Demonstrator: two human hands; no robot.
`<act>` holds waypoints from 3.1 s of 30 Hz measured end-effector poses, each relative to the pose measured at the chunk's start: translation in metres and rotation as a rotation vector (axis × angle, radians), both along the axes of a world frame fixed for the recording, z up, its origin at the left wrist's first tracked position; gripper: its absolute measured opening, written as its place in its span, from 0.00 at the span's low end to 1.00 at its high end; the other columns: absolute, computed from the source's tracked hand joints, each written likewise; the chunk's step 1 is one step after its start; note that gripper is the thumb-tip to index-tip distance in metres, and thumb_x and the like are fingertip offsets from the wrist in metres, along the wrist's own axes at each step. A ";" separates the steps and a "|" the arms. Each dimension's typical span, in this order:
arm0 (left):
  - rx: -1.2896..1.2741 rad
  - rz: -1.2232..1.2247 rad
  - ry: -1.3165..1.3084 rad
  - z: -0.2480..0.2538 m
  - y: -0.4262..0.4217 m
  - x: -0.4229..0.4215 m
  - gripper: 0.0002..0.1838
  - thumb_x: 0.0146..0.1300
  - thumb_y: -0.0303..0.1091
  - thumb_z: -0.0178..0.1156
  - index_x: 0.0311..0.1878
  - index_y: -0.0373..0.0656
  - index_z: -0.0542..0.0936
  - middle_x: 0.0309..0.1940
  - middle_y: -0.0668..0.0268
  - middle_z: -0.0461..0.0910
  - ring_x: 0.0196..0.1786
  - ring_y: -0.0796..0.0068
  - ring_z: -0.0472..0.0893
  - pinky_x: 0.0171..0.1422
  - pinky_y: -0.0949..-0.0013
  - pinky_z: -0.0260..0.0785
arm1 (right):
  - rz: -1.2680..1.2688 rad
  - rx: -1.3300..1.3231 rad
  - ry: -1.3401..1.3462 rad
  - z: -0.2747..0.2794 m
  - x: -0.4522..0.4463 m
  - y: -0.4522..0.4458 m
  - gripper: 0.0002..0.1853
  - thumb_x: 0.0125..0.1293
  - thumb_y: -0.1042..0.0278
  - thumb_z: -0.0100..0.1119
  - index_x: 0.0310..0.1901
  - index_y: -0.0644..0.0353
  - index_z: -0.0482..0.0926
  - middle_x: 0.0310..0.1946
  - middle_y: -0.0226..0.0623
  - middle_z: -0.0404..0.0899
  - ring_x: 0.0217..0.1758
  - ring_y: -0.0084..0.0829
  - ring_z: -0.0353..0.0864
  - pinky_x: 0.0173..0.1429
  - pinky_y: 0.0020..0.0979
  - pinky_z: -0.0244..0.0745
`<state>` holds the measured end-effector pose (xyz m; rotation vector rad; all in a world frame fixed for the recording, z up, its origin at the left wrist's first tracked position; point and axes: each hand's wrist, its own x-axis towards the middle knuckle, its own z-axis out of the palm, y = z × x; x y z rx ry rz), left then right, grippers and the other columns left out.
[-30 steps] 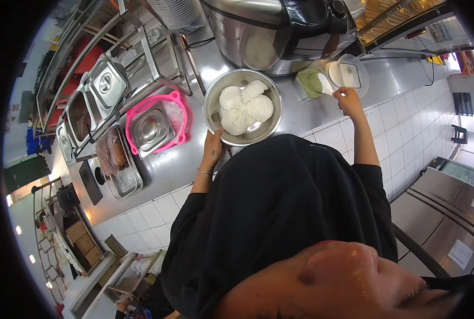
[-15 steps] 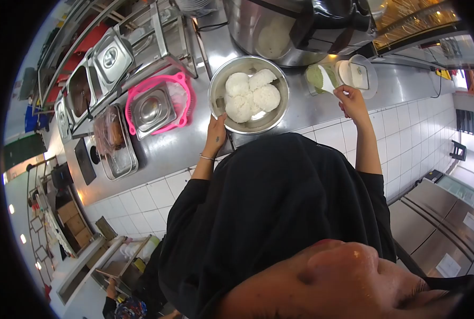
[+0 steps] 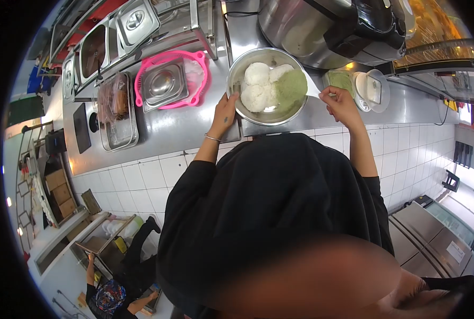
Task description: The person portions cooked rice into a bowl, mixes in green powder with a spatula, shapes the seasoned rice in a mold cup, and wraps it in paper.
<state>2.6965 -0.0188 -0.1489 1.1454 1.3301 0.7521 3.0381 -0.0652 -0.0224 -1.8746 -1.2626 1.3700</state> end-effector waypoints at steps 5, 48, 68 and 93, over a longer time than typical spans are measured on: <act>0.189 0.042 0.147 0.007 0.013 0.005 0.22 0.73 0.47 0.48 0.51 0.33 0.76 0.40 0.43 0.82 0.45 0.47 0.82 0.50 0.56 0.71 | 0.011 0.032 -0.006 0.004 -0.004 0.010 0.11 0.66 0.59 0.62 0.35 0.57 0.80 0.13 0.24 0.69 0.12 0.14 0.63 0.14 0.21 0.51; 0.217 0.138 0.236 0.007 0.043 0.017 0.22 0.74 0.49 0.50 0.40 0.36 0.75 0.26 0.58 0.78 0.30 0.66 0.78 0.40 0.65 0.68 | 0.374 0.253 -0.424 0.003 -0.070 0.046 0.15 0.60 0.53 0.62 0.37 0.57 0.85 0.33 0.50 0.84 0.43 0.49 0.84 0.48 0.44 0.75; 0.004 0.155 -0.105 0.012 -0.024 0.007 0.15 0.76 0.42 0.47 0.37 0.41 0.68 0.24 0.64 0.77 0.18 0.74 0.79 0.17 0.74 0.74 | 0.229 0.353 -0.563 0.039 -0.032 -0.007 0.15 0.64 0.55 0.62 0.42 0.58 0.84 0.32 0.52 0.84 0.39 0.50 0.84 0.44 0.43 0.76; -0.239 -0.052 -0.280 0.016 -0.033 0.003 0.21 0.77 0.41 0.42 0.64 0.36 0.65 0.39 0.52 0.82 0.31 0.60 0.87 0.33 0.68 0.82 | 0.194 0.323 -0.568 0.034 -0.034 0.010 0.17 0.63 0.52 0.61 0.42 0.59 0.84 0.35 0.53 0.84 0.41 0.50 0.85 0.47 0.42 0.77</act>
